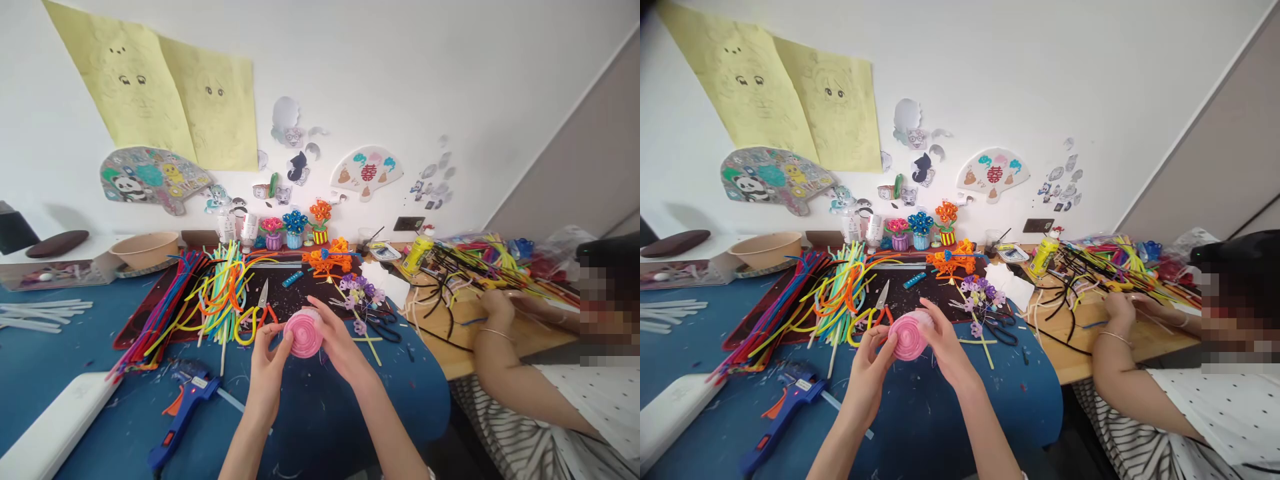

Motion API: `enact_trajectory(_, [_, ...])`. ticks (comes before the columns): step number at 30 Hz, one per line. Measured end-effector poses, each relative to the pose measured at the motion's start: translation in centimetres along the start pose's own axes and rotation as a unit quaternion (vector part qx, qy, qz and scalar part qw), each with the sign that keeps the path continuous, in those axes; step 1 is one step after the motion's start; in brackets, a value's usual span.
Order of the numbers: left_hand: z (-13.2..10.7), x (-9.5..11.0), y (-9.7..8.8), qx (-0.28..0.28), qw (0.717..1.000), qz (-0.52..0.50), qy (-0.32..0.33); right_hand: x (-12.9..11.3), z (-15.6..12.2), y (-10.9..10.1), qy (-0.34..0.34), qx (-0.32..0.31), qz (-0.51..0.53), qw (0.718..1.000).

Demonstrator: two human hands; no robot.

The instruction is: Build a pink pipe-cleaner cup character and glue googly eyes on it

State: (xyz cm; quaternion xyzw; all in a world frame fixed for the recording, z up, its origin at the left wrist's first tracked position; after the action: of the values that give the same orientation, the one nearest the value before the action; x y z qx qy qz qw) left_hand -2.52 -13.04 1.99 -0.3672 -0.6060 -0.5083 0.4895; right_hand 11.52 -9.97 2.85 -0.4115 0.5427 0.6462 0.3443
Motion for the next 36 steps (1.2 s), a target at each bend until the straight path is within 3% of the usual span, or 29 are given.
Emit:
enact_trajectory(7, [-0.1,0.5,-0.1,-0.036,0.999,0.009,0.014,0.2,-0.8,0.4,-0.029,-0.054,-0.112,0.992])
enact_trajectory(15, [1.0,1.3,-0.9,-0.176,0.982,0.052,0.039,-2.8,-0.2,0.6,-0.070,-0.180,-0.241,0.951])
enact_trajectory(18, [1.1,1.5,-1.2,-0.190,0.977,0.062,0.068,-3.6,0.3,0.3,-0.075,-0.234,-0.235,0.940])
enact_trajectory(23, [1.6,1.6,-1.4,-0.227,0.965,0.046,0.120,-4.6,1.1,-0.2,-0.093,-0.268,-0.197,0.938])
enact_trajectory(28, [2.1,1.5,-1.3,-0.205,0.966,0.057,0.144,-4.5,0.6,-0.4,-0.083,-0.223,-0.104,0.966])
enact_trajectory(32, [1.9,1.9,-0.9,-0.201,0.960,0.105,0.163,-2.5,0.1,-0.6,0.005,-0.142,0.017,0.990])
enact_trajectory(36, [2.0,2.1,-0.7,-0.200,0.940,0.190,0.200,-0.7,0.1,-0.3,0.059,-0.121,0.064,0.989])
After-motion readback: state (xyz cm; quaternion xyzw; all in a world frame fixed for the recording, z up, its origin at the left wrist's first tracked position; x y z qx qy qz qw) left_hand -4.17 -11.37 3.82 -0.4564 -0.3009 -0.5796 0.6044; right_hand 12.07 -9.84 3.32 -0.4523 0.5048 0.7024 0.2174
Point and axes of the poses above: each hand's wrist, its own z-axis towards the middle knuckle, its own y-axis out of the palm, x = y × z, the point moved 3 cm from there along z, towards the middle knuckle
